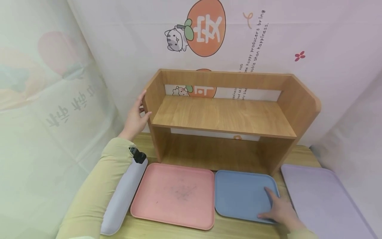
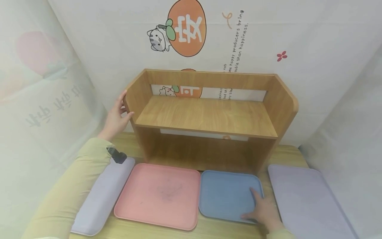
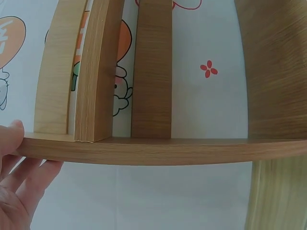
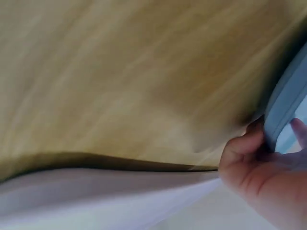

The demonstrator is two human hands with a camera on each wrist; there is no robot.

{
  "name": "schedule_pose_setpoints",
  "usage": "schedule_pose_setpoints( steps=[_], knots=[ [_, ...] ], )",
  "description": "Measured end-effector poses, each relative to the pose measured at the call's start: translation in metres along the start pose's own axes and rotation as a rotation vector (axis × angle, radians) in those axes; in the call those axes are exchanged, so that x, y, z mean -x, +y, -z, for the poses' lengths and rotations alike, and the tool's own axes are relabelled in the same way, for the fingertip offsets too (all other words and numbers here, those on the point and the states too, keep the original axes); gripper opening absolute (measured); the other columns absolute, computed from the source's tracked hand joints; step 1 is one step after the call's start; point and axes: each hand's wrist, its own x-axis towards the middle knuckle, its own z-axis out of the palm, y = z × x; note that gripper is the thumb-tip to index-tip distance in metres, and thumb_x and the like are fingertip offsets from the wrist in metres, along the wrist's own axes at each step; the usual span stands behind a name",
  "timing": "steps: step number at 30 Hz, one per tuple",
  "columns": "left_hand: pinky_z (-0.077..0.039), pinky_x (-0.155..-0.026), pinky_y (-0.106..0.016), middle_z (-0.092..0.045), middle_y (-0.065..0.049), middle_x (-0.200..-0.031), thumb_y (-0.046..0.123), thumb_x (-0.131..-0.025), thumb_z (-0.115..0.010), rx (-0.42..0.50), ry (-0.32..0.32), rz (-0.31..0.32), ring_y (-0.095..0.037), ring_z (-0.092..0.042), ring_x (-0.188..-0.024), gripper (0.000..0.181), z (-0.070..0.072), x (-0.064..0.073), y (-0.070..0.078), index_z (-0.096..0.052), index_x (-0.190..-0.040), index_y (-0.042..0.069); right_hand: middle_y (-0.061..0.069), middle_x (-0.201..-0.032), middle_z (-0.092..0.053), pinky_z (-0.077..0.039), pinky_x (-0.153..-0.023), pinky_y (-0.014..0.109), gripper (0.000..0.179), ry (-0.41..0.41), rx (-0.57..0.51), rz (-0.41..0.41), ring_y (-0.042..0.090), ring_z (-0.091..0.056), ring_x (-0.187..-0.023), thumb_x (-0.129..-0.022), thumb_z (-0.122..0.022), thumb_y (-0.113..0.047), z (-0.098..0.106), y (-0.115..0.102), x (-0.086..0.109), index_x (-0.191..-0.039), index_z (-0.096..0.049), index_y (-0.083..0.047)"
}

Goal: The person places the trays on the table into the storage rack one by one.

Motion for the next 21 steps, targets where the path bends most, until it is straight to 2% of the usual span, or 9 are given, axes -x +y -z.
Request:
schedule_pose_setpoints(
  steps=[2, 5, 9, 17, 21],
  knots=[
    [-0.045, -0.098, -0.055, -0.039, -0.022, -0.141, -0.002, -0.09, -0.058, -0.002, -0.004, 0.002, -0.042, -0.05, -0.12, 0.085, 0.0, 0.0, 0.0, -0.011, -0.151, 0.036, 0.043, -0.113, -0.053, -0.048, -0.081, 0.061, 0.12, 0.008, -0.043, 0.013, 0.055, -0.056, -0.094, -0.046, -0.088, -0.053, 0.002, 0.0, 0.001, -0.136, -0.036, 0.006],
    [-0.046, -0.097, -0.054, -0.04, -0.022, -0.14, -0.001, -0.091, -0.058, -0.004, -0.008, 0.002, -0.042, -0.051, -0.119, 0.086, 0.001, 0.0, 0.0, -0.01, -0.151, 0.037, 0.043, -0.12, -0.049, -0.047, -0.084, 0.061, 0.117, 0.041, -0.107, 0.024, 0.056, -0.054, -0.1, -0.046, -0.09, -0.047, 0.005, 0.001, 0.002, -0.135, -0.037, 0.007],
    [-0.046, -0.097, -0.055, -0.04, -0.021, -0.14, -0.001, -0.091, -0.058, -0.003, -0.004, -0.008, -0.042, -0.051, -0.119, 0.086, 0.0, -0.001, 0.0, -0.011, -0.151, 0.038, 0.043, -0.124, -0.046, -0.046, -0.084, 0.063, 0.107, 0.075, -0.195, 0.018, 0.059, -0.05, -0.105, -0.051, -0.09, -0.039, 0.013, 0.002, 0.006, -0.134, -0.038, 0.003],
    [-0.047, -0.096, -0.054, -0.04, -0.022, -0.14, -0.001, -0.091, -0.058, 0.007, -0.008, -0.013, -0.042, -0.051, -0.119, 0.086, -0.001, -0.002, -0.001, -0.011, -0.151, 0.038, 0.045, -0.131, -0.038, -0.042, -0.088, 0.065, 0.095, 0.006, -0.287, -0.097, 0.062, -0.041, -0.115, -0.065, -0.085, -0.037, 0.026, 0.01, 0.014, -0.139, -0.038, -0.001],
    [-0.047, -0.095, -0.054, -0.039, -0.022, -0.141, -0.001, -0.09, -0.058, 0.024, -0.006, -0.007, -0.042, -0.051, -0.119, 0.086, 0.0, -0.001, -0.003, -0.012, -0.15, 0.04, 0.043, -0.132, -0.038, -0.039, -0.09, 0.065, 0.088, 0.048, -0.352, -0.078, 0.06, -0.04, -0.117, -0.066, -0.085, -0.029, 0.027, 0.012, 0.016, -0.136, -0.041, 0.001]
  ],
)
